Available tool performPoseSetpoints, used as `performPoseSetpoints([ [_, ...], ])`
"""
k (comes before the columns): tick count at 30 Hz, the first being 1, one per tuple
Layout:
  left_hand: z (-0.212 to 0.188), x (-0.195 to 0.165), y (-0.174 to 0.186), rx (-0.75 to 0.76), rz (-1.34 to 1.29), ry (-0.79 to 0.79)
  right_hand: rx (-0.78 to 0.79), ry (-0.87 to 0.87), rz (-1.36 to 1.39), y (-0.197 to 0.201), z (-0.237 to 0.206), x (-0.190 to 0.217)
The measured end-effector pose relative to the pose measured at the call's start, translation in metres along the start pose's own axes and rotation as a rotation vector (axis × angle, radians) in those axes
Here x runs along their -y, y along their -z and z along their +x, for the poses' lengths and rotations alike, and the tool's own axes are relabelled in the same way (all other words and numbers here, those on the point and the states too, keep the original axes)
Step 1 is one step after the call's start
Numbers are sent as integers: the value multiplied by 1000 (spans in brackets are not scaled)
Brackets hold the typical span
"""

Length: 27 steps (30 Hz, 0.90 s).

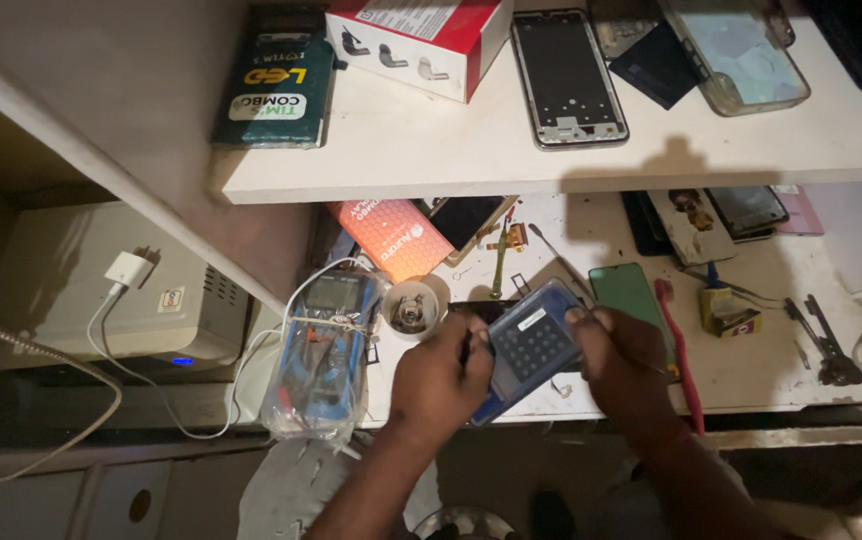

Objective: The person works at a cluttered repair bench on a smartphone. They pry open the phone's back cover, use a screwdriver on internal components, power the phone on and tap its screen to test it, then handle the phone and a battery pack while pressing parts together and checking the device.

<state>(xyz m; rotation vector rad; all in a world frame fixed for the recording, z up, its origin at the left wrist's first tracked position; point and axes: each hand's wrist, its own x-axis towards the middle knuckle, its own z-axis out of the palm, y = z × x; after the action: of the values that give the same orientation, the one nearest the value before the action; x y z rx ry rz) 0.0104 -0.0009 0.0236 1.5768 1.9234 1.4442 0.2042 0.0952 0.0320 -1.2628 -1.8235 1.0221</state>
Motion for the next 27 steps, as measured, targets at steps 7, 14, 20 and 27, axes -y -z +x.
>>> performPoseSetpoints([
  [7, 4, 5, 11, 279, 155, -10, 56, -9, 30, 1, 3, -24],
  [14, 3, 6, 10, 249, -147, 55, -26, -175, 226, 13, 1, -15],
  [20, -1, 12, 5, 167, -282, 145, -83, -296, 231, 17, 10, -14],
  [27, 0, 13, 7, 148, -305, 39, -1, -112, 184, 16, 9, -19],
])
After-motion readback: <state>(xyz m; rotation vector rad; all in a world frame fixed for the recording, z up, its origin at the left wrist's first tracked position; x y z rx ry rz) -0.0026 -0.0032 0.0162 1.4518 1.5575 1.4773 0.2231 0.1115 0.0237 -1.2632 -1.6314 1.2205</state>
